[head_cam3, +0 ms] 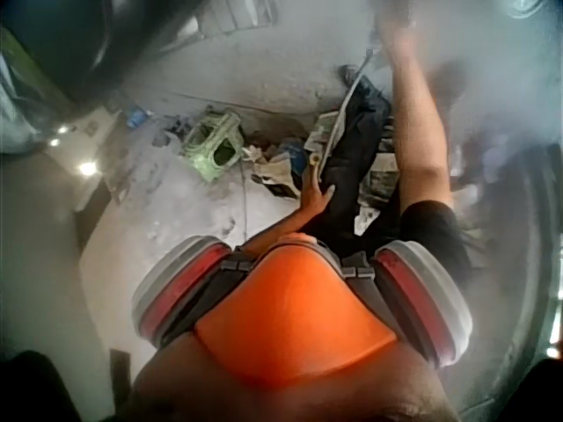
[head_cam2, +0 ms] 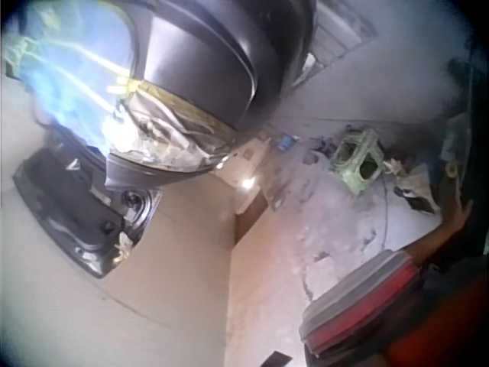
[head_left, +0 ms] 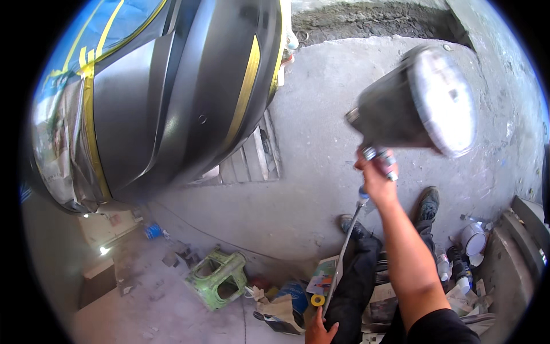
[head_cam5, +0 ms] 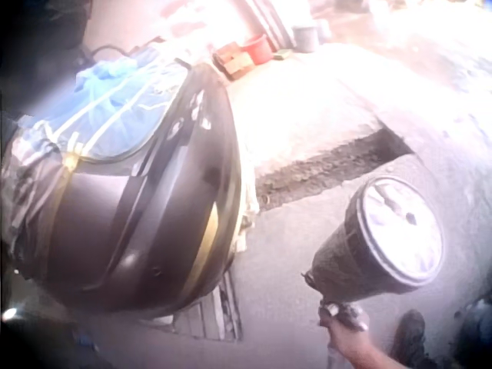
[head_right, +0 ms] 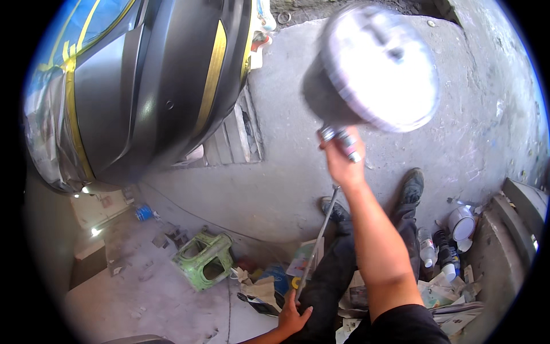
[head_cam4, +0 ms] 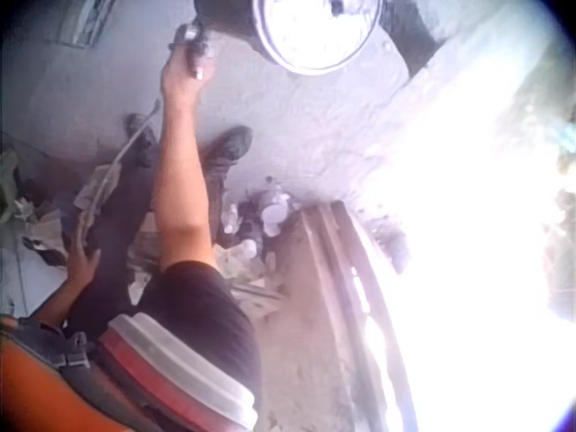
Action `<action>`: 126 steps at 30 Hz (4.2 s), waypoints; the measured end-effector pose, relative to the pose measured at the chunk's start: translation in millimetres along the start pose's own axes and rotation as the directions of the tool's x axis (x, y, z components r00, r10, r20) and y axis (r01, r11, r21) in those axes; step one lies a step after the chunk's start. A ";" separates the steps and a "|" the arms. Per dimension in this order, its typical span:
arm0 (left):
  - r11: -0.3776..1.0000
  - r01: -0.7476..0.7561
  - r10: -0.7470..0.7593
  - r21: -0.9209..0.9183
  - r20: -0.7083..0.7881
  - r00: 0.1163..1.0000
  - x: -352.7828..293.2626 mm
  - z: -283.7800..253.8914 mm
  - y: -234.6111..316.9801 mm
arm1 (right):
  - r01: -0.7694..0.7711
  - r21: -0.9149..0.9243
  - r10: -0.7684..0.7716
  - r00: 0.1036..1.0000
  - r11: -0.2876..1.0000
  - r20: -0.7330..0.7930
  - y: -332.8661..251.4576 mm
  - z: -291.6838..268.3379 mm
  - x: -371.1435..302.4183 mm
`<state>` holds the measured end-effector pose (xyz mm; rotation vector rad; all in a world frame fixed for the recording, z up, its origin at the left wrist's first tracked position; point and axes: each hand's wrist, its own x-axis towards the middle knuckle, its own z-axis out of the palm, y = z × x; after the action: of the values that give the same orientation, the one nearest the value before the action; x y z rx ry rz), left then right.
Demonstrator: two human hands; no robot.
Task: The person paints a car using a spray gun.
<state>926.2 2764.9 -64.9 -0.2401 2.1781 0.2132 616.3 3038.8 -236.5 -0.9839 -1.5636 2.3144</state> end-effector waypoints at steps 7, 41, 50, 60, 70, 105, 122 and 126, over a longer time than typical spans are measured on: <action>0.998 0.033 -0.035 0.061 0.025 0.999 9.7 -9.5 7.9 | 0.179 -0.049 -0.137 0.876 0.983 0.463 91.5 39.1 -62.7; 0.999 0.010 -0.008 0.034 -0.081 0.997 34.7 -0.5 32.3 | -0.032 0.101 0.030 0.999 0.994 0.023 -16.5 -44.9 64.8; 0.955 0.295 -0.295 0.003 -0.011 0.955 29.9 -12.3 84.8 | 0.014 -0.065 -0.004 0.987 0.998 0.160 -113.2 -106.0 70.0; 0.974 0.207 -0.201 0.091 -0.064 0.977 81.0 -51.1 154.6 | -0.010 -0.228 0.174 0.683 0.974 0.710 -173.1 -71.1 118.9; 0.971 0.216 -0.218 -0.106 -0.004 0.976 149.4 -68.9 216.2 | 0.009 -0.325 0.035 0.991 0.946 0.130 -267.7 -70.9 296.1; 0.862 0.364 -0.326 -0.352 0.165 0.931 -15.7 2.7 475.3 | 0.067 -0.456 0.116 0.925 0.888 0.363 -334.0 -58.5 288.7; 0.586 0.522 -0.301 -0.620 0.431 0.850 -123.3 139.3 437.3 | 0.040 -0.435 0.118 0.936 0.900 0.331 -425.7 -28.9 184.0; 0.572 0.524 -0.305 -0.631 0.429 0.850 -120.4 136.5 433.3 | 0.159 -0.450 -0.028 0.958 0.879 0.284 -455.1 -29.6 206.1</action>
<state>993.5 3227.7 -17.3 -1.1172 1.5789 0.8040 382.2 3357.9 69.8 -0.6650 -2.3042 2.1118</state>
